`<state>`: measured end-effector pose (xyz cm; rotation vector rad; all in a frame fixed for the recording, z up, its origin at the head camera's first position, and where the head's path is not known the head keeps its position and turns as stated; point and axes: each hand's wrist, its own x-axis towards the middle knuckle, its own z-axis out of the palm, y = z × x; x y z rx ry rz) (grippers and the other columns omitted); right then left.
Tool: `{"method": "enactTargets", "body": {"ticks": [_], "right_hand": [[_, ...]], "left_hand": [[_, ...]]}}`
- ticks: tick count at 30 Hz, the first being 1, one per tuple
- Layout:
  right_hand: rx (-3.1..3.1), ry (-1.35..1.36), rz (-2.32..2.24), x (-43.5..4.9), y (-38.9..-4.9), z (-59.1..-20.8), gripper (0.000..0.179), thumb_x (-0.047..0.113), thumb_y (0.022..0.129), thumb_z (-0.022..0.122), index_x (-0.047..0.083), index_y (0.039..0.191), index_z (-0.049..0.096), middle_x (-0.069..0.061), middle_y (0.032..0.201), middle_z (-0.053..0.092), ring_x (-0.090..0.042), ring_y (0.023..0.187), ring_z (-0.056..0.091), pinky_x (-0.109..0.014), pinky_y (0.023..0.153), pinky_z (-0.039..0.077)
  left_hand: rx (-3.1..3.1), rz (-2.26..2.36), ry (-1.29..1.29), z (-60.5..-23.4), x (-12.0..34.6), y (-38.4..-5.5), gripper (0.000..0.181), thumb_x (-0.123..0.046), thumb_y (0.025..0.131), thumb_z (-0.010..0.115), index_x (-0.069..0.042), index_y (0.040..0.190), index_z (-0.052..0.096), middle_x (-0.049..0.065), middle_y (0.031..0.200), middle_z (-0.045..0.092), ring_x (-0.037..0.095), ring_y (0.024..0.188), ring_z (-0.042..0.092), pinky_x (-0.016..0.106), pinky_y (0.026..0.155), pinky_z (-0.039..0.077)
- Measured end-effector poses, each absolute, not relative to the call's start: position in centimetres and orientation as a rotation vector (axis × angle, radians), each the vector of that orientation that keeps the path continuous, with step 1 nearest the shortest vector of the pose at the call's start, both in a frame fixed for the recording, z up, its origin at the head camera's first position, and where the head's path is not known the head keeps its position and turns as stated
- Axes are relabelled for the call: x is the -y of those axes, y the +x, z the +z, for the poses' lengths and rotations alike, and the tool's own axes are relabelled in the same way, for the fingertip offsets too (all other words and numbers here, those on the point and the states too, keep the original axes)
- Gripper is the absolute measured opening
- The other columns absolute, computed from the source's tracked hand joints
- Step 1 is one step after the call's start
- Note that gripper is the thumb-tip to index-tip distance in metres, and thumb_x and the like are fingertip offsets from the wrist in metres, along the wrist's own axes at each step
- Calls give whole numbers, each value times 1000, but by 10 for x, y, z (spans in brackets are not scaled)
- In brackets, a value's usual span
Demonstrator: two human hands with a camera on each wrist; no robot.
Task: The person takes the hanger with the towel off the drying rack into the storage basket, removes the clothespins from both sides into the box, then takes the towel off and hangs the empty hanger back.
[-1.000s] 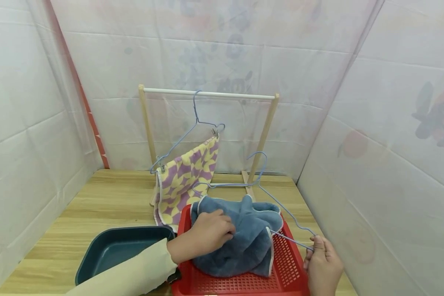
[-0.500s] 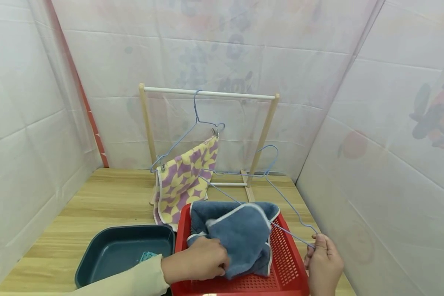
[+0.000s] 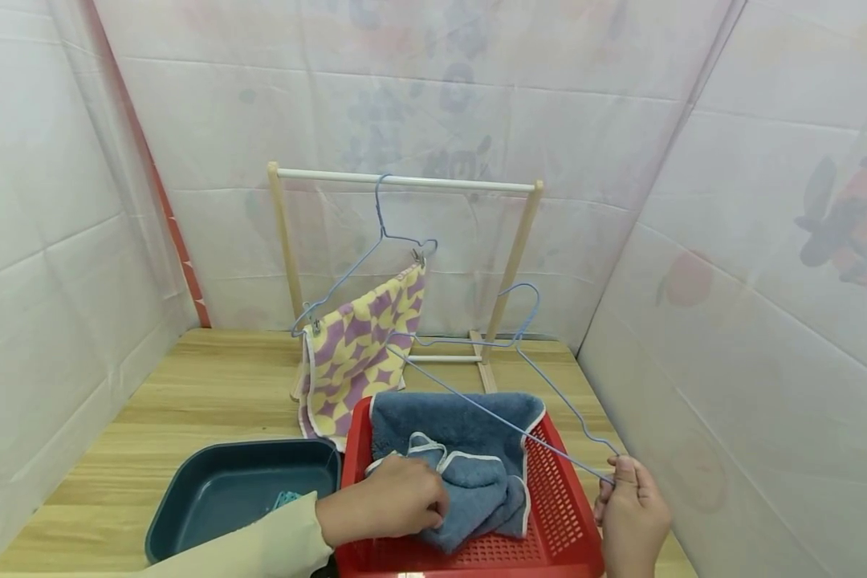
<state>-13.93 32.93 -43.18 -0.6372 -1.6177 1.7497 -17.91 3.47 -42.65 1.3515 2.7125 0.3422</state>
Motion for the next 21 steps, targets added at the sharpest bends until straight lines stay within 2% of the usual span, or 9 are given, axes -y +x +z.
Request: {"method": "enactTargets", "body": {"ticks": [21], "right_hand": [[1598, -489, 1732, -327, -149, -409, 24, 22, 100, 62, 5, 85, 70, -2, 51, 50, -11, 32, 41, -23, 31, 33]], "left_hand": [[-2735, 414, 1375, -427, -29, -180, 11, -29, 91, 75, -36, 83, 78, -24, 68, 60, -3, 66, 47, 19, 55, 35]]}}
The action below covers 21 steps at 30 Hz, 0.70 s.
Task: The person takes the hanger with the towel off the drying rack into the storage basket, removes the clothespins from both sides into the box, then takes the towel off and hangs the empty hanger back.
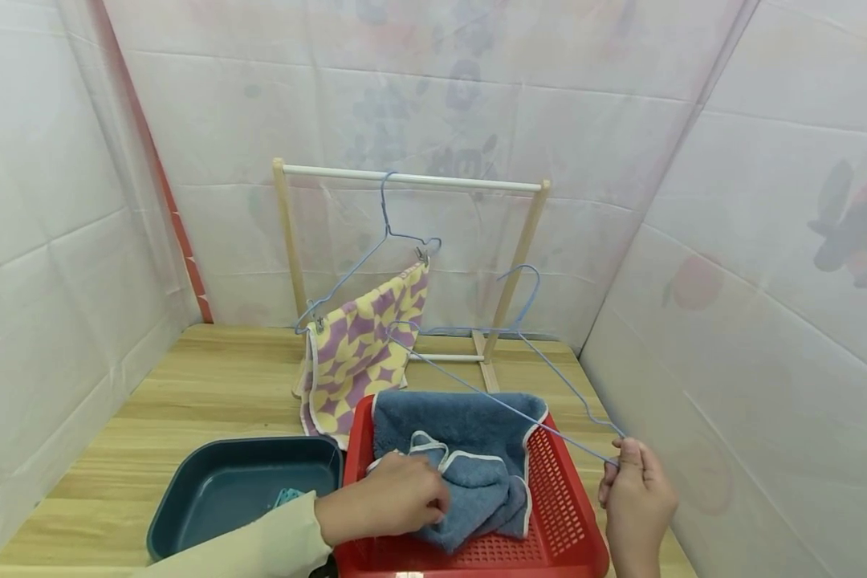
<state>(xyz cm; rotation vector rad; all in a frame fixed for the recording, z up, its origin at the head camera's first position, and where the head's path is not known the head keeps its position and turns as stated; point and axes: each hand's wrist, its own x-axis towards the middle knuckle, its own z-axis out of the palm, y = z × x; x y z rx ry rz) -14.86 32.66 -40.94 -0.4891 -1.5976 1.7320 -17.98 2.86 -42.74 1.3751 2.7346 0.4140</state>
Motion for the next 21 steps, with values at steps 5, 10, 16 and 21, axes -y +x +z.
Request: {"method": "enactTargets", "body": {"ticks": [5, 10, 16, 21], "right_hand": [[1610, -478, 1713, -326, -153, -403, 26, 26, 100, 62, 5, 86, 70, -2, 52, 49, -11, 32, 41, -23, 32, 34], [1605, -463, 1708, -324, -155, -401, 27, 25, 100, 63, 4, 85, 70, -2, 52, 50, -10, 32, 42, -23, 31, 33], [1585, -485, 1733, -325, -156, -401, 25, 25, 100, 63, 6, 85, 70, -2, 51, 49, -11, 31, 41, -22, 31, 33], [1574, -472, 1743, -322, -157, -401, 25, 24, 100, 63, 4, 85, 70, -2, 50, 49, -11, 31, 40, -22, 31, 33]], "left_hand": [[-2774, 462, 1303, -423, -22, -187, 13, -25, 93, 71, -34, 86, 79, -22, 71, 61, -3, 64, 48, 21, 51, 37], [-2923, 537, 1171, -405, -7, -204, 16, -25, 96, 67, -33, 87, 78, -19, 73, 61, 1, 67, 50, 21, 51, 37], [-3064, 726, 1106, -369, 11, -229, 11, -29, 98, 67, -29, 98, 78, -15, 89, 70, 2, 75, 57, 20, 60, 44], [-3124, 821, 1014, -342, 26, -242, 14, -28, 99, 67, -25, 107, 78, -10, 99, 73, 5, 83, 60, 24, 68, 52]]}}
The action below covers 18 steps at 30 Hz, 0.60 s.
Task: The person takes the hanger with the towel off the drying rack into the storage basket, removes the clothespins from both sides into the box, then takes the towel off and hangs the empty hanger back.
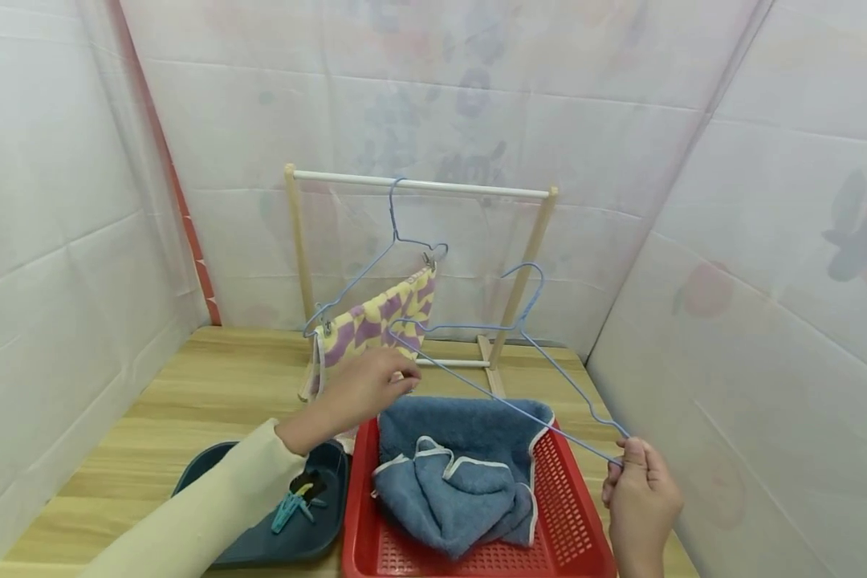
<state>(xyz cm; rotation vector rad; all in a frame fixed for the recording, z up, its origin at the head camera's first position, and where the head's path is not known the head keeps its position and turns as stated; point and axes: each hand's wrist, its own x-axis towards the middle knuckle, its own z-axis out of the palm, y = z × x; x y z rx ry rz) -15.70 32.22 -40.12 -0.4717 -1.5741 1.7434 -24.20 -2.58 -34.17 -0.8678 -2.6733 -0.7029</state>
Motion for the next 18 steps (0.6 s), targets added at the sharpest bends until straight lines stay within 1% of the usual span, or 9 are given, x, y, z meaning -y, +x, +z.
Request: {"method": "enactTargets", "body": {"ticks": [1, 2, 8, 11, 12, 15, 18], "right_hand": [[1578, -472, 1741, -322, -157, -401, 25, 24, 100, 63, 4, 85, 70, -2, 51, 49, -11, 31, 41, -22, 31, 33], [1581, -473, 1738, -323, -156, -401, 25, 24, 100, 63, 5, 85, 70, -2, 51, 49, -11, 31, 41, -22, 31, 33], [1581, -474, 1736, -324, -157, -402, 25, 24, 100, 63, 5, 85, 70, -2, 51, 49, -10, 31, 41, -22, 30, 33], [1588, -470, 1721, -325, -158, -401, 25, 24, 100, 63, 6, 85, 70, -1, 50, 50, -10, 31, 41, -21, 30, 33], [1590, -468, 1714, -325, -158, -401, 25, 24, 100, 63, 6, 85, 70, -1, 50, 50, -10, 31, 41, -21, 30, 33], [1594, -456, 1693, -326, -158, -399, 25, 24, 100, 63, 6, 84, 70, -1, 49, 50, -10, 31, 41, -21, 30, 33], [1600, -433, 1675, -326, -159, -397, 25, 24, 100, 63, 5, 85, 70, -1, 50, 50, -10, 31, 42, -21, 30, 33]], "left_hand": [[2668, -708, -862, -338, 28, -245, 15, -27, 99, 67, -24, 107, 78, -9, 100, 73, 5, 85, 61, 24, 70, 51], [2664, -703, -848, -335, 30, -247, 15, -27, 99, 67, -23, 108, 78, -9, 101, 74, 6, 85, 62, 24, 69, 52], [2661, -642, -725, -322, 42, -261, 16, -31, 96, 69, -26, 109, 78, -10, 102, 75, 7, 83, 63, 22, 55, 46], [2656, -608, -675, -314, 47, -267, 19, -34, 96, 70, -27, 112, 78, -9, 102, 76, 8, 81, 61, 24, 56, 44], [2657, -606, -664, -311, 48, -269, 20, -34, 96, 69, -27, 113, 78, -9, 103, 76, 10, 78, 61, 27, 54, 45], [2671, -639, -638, -302, 54, -273, 23, -35, 95, 69, -27, 115, 77, -8, 106, 75, 11, 82, 59, 32, 63, 47], [2686, -700, -605, -294, 61, -277, 24, -35, 95, 69, -26, 117, 76, -6, 110, 73, 14, 87, 61, 38, 71, 48]]}}
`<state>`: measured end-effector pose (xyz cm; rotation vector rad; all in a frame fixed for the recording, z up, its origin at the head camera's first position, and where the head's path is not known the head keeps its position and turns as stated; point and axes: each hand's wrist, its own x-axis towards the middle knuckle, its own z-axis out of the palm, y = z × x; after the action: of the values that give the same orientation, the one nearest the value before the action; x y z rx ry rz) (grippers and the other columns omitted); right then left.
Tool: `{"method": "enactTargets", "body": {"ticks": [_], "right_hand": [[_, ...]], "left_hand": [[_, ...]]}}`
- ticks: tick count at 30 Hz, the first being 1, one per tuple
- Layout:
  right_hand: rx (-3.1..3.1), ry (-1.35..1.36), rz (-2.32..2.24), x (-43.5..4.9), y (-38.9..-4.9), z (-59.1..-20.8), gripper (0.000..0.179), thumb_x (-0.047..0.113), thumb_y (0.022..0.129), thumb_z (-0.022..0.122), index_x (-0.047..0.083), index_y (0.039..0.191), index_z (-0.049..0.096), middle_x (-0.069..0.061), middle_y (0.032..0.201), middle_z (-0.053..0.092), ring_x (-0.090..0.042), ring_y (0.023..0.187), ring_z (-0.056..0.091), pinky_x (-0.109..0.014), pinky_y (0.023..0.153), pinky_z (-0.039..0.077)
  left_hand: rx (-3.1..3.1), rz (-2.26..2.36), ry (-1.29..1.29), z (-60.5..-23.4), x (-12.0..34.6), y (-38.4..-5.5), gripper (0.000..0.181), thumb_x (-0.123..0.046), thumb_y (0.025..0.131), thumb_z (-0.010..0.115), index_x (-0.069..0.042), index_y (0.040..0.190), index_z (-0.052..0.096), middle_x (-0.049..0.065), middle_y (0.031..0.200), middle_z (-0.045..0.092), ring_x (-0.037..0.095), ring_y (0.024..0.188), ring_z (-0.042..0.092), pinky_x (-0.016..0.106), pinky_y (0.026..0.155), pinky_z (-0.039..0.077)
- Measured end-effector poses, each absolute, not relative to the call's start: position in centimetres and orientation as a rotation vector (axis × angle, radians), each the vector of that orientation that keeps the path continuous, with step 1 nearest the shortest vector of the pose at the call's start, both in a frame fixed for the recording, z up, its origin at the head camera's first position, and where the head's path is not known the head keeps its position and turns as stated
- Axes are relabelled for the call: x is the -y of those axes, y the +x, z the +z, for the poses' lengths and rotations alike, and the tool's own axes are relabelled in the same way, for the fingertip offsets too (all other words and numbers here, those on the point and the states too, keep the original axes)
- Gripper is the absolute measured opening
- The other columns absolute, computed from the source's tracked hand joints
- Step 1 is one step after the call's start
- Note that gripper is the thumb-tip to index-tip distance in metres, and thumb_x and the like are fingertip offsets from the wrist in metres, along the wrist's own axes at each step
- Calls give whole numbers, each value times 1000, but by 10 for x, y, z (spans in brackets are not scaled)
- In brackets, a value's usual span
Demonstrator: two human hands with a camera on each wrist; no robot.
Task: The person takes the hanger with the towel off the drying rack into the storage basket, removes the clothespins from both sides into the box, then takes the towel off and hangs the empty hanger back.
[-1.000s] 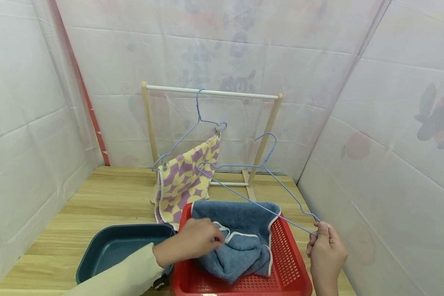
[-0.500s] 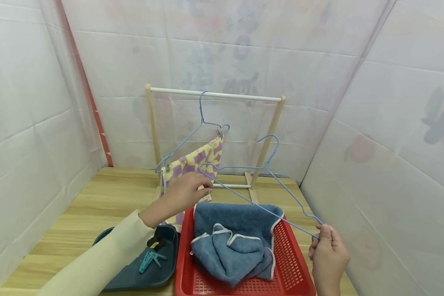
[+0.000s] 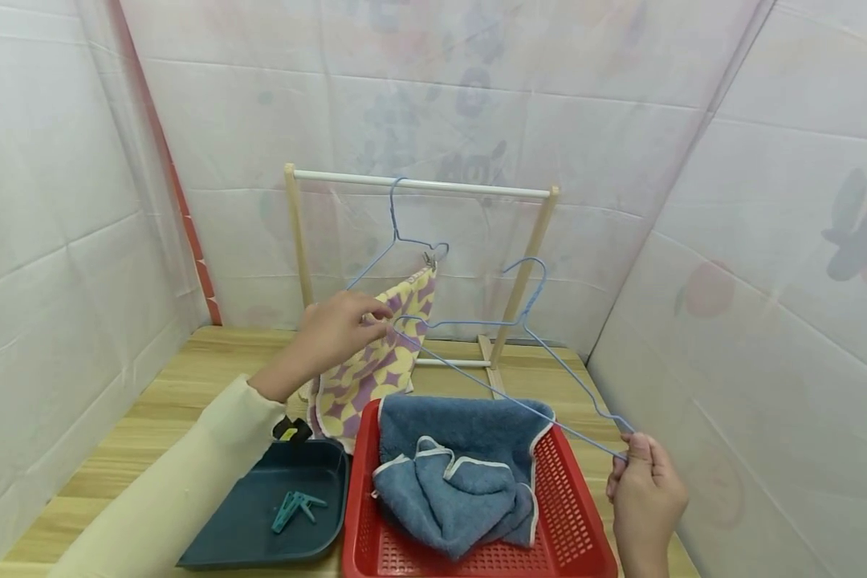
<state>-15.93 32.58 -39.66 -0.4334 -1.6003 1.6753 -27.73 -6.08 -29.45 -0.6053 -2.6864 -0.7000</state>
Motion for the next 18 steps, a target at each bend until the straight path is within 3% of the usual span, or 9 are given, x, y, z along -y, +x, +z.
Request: {"method": "enactTargets", "body": {"ticks": [2, 7, 18], "right_hand": [[1613, -420, 1653, -326, -160, -395, 25, 25, 99, 63, 6, 85, 70, -1, 50, 50, -10, 31, 42, -21, 30, 33], [1632, -396, 1617, -325, -160, -392, 25, 25, 100, 63, 6, 84, 70, -1, 50, 50, -9, 30, 42, -21, 30, 33], [1656, -350, 1541, -331, -162, -380, 25, 24, 100, 63, 7, 84, 70, -1, 49, 52, -9, 30, 42, -19, 31, 34]], "left_hand": [[2700, -719, -585, -291, 65, -280, 25, -36, 96, 69, -26, 118, 75, -6, 113, 72, 14, 95, 62, 39, 75, 46], [2723, -691, -536, -282, 74, -288, 27, -40, 96, 68, -28, 120, 73, -3, 122, 70, 19, 100, 64, 39, 70, 46], [2651, -510, -417, -259, 96, -311, 40, -44, 95, 69, -26, 130, 67, 3, 135, 65, 31, 115, 61, 47, 77, 54]]}}
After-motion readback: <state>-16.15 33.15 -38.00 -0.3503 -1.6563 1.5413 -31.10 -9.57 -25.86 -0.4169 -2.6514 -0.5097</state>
